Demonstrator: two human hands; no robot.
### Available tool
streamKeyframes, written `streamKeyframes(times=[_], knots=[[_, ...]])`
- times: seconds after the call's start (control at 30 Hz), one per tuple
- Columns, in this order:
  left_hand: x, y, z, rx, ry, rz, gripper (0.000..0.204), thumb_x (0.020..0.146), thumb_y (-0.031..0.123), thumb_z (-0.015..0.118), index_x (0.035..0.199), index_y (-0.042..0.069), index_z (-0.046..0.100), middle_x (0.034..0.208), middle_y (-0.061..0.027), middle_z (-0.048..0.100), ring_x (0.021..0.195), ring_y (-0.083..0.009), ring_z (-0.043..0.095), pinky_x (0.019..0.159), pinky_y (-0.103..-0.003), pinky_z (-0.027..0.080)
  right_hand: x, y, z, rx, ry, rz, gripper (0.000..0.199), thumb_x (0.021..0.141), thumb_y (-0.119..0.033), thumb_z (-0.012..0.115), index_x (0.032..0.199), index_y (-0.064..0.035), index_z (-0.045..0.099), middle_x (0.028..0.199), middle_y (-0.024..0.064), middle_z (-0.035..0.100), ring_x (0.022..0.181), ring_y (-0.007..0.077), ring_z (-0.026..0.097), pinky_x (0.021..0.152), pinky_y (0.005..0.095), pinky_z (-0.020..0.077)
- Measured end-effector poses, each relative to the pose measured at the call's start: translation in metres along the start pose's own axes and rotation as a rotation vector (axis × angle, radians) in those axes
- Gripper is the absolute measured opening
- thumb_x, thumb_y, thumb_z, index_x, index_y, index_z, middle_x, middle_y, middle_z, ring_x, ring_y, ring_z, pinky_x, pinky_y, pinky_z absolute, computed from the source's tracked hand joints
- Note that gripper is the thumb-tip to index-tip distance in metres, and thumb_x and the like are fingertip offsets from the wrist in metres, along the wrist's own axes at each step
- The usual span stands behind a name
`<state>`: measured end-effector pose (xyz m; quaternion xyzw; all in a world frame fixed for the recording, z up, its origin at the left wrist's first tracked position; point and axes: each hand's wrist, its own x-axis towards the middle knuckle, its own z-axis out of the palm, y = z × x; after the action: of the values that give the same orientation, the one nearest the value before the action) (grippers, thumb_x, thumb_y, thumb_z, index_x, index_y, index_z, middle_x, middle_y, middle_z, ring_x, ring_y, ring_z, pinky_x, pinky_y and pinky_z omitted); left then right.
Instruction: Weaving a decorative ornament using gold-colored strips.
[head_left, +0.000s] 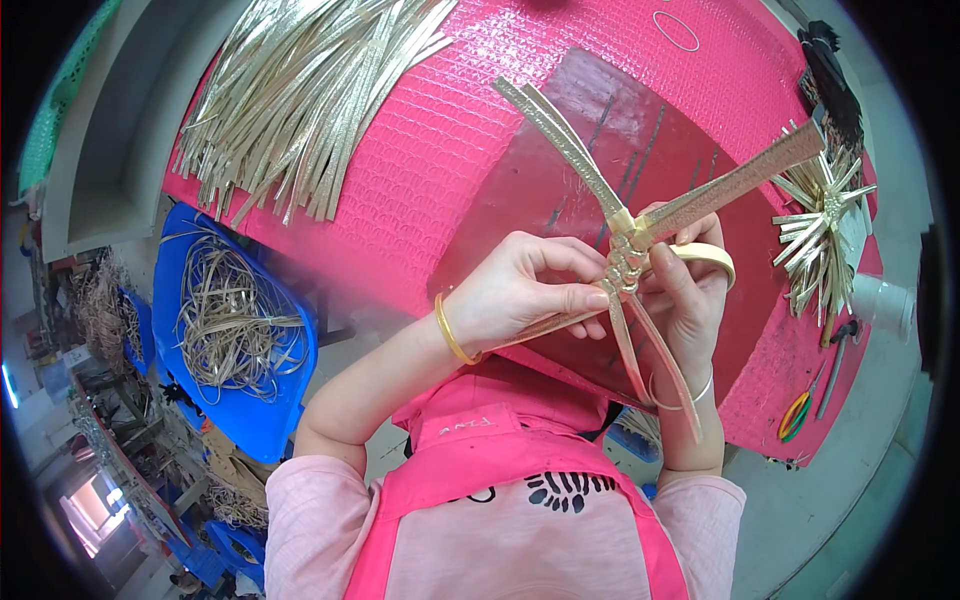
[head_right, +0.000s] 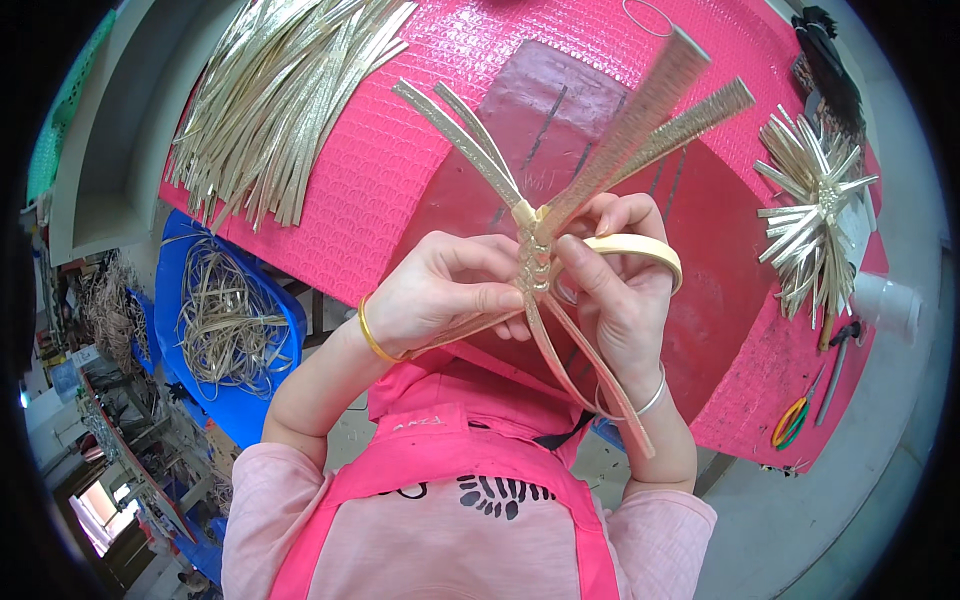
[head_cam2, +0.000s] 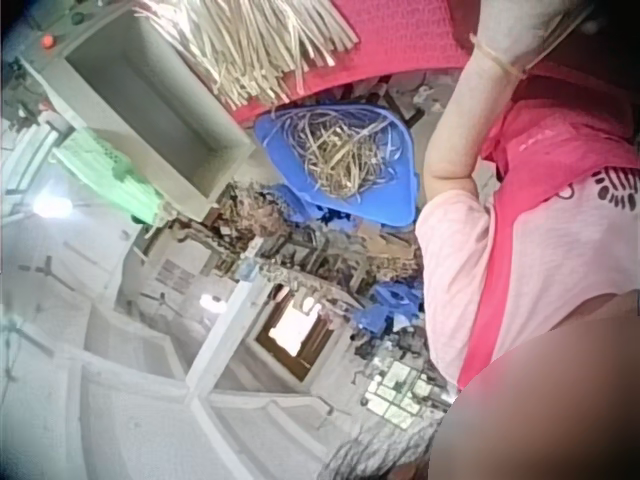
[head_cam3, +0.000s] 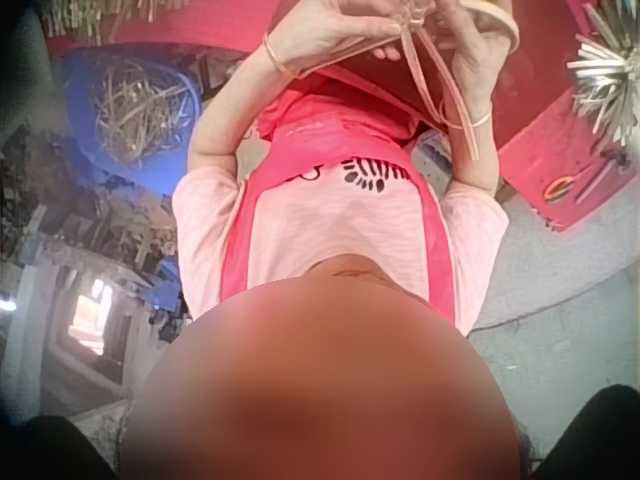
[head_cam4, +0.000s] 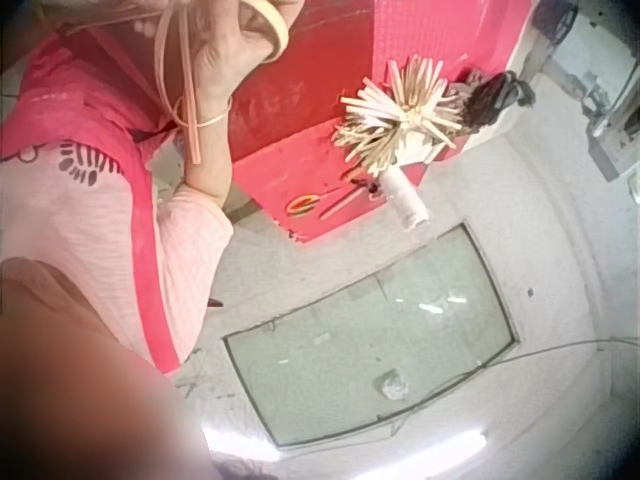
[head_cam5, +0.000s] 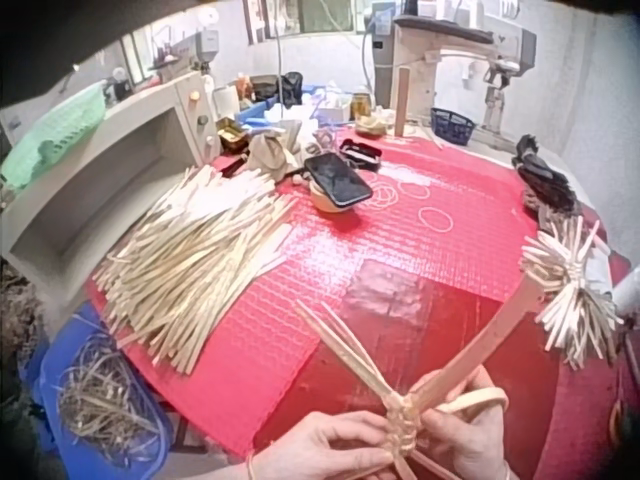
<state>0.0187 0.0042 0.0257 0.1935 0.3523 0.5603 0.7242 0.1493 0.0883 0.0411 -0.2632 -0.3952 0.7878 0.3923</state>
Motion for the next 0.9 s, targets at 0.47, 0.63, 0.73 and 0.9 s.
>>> streamKeyframes(times=[0.47,0.63,0.73,0.9], knots=[[-0.007,0.018,-0.007,0.061,-0.033,-0.003,0.014,0.075,0.006,0.057,0.083,-0.005,0.057,0.074,-0.0099,0.058,0.063,-0.0142,0.058,0.056,-0.022,0.048,0.0,-0.003,-0.01,-0.57,-0.09,-0.17,0.024,0.072,0.004,0.053,0.093,0.0019,0.042,0.09,0.0108,0.052,0.072,0.0148,0.055,0.062,0.0231,0.0455],[-0.003,0.022,0.0,0.24,0.225,0.006,0.015,0.078,0.009,0.054,0.085,-0.004,0.056,0.072,-0.0078,0.057,0.054,-0.0129,0.057,0.046,-0.019,0.045,0.012,-0.015,-0.021,-0.967,-0.055,-0.095,0.014,0.079,-0.01,0.052,0.07,0.001,0.052,0.058,0.0005,0.049,0.051,0.0051,0.042,0.045,0.0201,0.0324],[0.006,0.014,-0.002,0.318,0.335,0.09,0.016,0.079,0.009,0.052,0.087,-0.004,0.055,0.071,-0.0072,0.057,0.046,-0.0099,0.053,0.038,-0.016,0.038,-0.002,-0.043,-0.017,-0.521,0.041,0.078,0.011,0.077,-0.01,0.054,0.07,-0.0022,0.052,0.059,-0.0011,0.049,0.051,0.0037,0.041,0.046,0.0178,0.0314],[0.025,-0.006,0.011,0.303,0.431,0.262,0.017,0.082,0.01,0.048,0.09,-0.004,0.053,0.06,-0.0034,0.053,0.042,-0.0054,0.047,0.035,-0.016,0.032,-0.005,0.006,0.003,-0.33,-0.05,0.237,0.012,0.075,-0.01,0.058,0.072,-0.0012,0.05,0.063,0.0027,0.051,0.054,0.0074,0.048,0.051,0.0184,0.0369]])
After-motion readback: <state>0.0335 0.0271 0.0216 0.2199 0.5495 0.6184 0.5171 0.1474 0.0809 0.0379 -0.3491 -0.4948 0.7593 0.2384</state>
